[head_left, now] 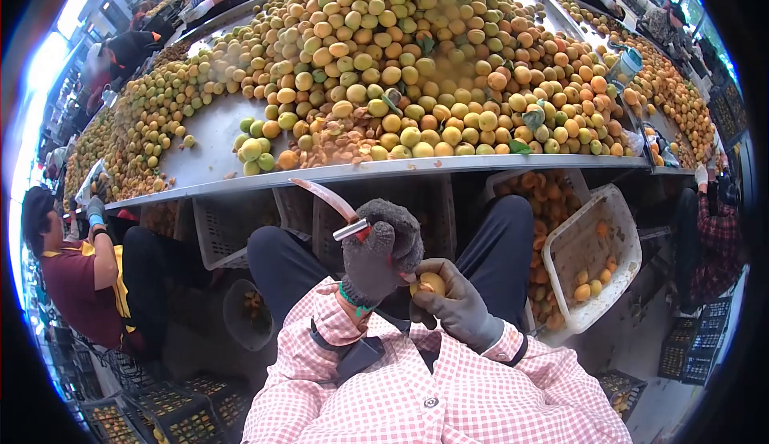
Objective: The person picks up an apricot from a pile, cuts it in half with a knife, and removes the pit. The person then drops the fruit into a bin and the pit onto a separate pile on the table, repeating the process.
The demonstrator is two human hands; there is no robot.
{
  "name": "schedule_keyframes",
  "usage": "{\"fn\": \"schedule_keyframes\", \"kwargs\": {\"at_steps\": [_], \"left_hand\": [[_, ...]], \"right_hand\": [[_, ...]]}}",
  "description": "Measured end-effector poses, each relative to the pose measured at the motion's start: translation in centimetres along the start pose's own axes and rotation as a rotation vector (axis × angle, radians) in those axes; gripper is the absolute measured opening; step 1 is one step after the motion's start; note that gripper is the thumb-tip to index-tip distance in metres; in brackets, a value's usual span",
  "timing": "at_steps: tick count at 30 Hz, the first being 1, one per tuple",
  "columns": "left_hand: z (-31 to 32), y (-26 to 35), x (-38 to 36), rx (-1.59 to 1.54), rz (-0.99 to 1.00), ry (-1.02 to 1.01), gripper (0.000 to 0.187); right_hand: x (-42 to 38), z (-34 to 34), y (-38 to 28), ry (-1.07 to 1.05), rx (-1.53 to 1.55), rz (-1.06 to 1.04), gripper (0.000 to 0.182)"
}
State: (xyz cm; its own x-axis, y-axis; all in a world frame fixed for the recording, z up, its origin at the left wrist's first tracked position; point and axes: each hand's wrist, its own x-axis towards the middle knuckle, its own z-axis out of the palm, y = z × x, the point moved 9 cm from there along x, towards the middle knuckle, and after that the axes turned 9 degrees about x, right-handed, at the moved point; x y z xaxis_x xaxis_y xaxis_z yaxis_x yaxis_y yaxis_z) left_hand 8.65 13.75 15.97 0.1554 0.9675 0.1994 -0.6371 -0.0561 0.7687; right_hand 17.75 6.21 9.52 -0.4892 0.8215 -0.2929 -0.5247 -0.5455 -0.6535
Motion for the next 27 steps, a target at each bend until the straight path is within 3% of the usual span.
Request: {"fn": "schedule_keyframes", "kwargs": {"at_steps": [5,11,17,19,21,25,27], "left_hand": [[0.3,-0.9,-0.2,-0.089,-0.031,-0.029,0.031],[-0.6,-0.9,-0.5,-0.137,-0.013,0.099,0.028],[0.1,-0.8,-0.5,-0.112,-0.011,-0.004,0.025],[0.2,-1.4,-0.6,-0.192,-0.070,0.031,0.023],[0.2,-1.6,-0.7,-0.183,-0.088,0.036,0.023],[-0.6,-3.0,-1.2,-0.184,-0.184,0.080,0.022],[-0.7,-3.6,-1.4,-0.180,-0.227,0.093,0.021]], "right_hand": [[-0.1,-0.5,-0.2,-0.001,0.013,-0.040,0.034],[-0.3,0.1,-0.7,-0.031,-0.055,-0.070,0.032],[-0.5,-0.1,-0.1,-0.016,-0.044,-0.044,0.031],[-0.5,-0.4,0.2,-0.005,-0.022,-0.057,0.031],[-0.4,-0.5,0.3,0.002,0.004,-0.088,0.043],[-0.7,-0.2,-0.3,0.002,-0.004,-0.119,0.037],[-1.1,-0.2,0.0,0.089,0.107,0.119,0.031]]}}
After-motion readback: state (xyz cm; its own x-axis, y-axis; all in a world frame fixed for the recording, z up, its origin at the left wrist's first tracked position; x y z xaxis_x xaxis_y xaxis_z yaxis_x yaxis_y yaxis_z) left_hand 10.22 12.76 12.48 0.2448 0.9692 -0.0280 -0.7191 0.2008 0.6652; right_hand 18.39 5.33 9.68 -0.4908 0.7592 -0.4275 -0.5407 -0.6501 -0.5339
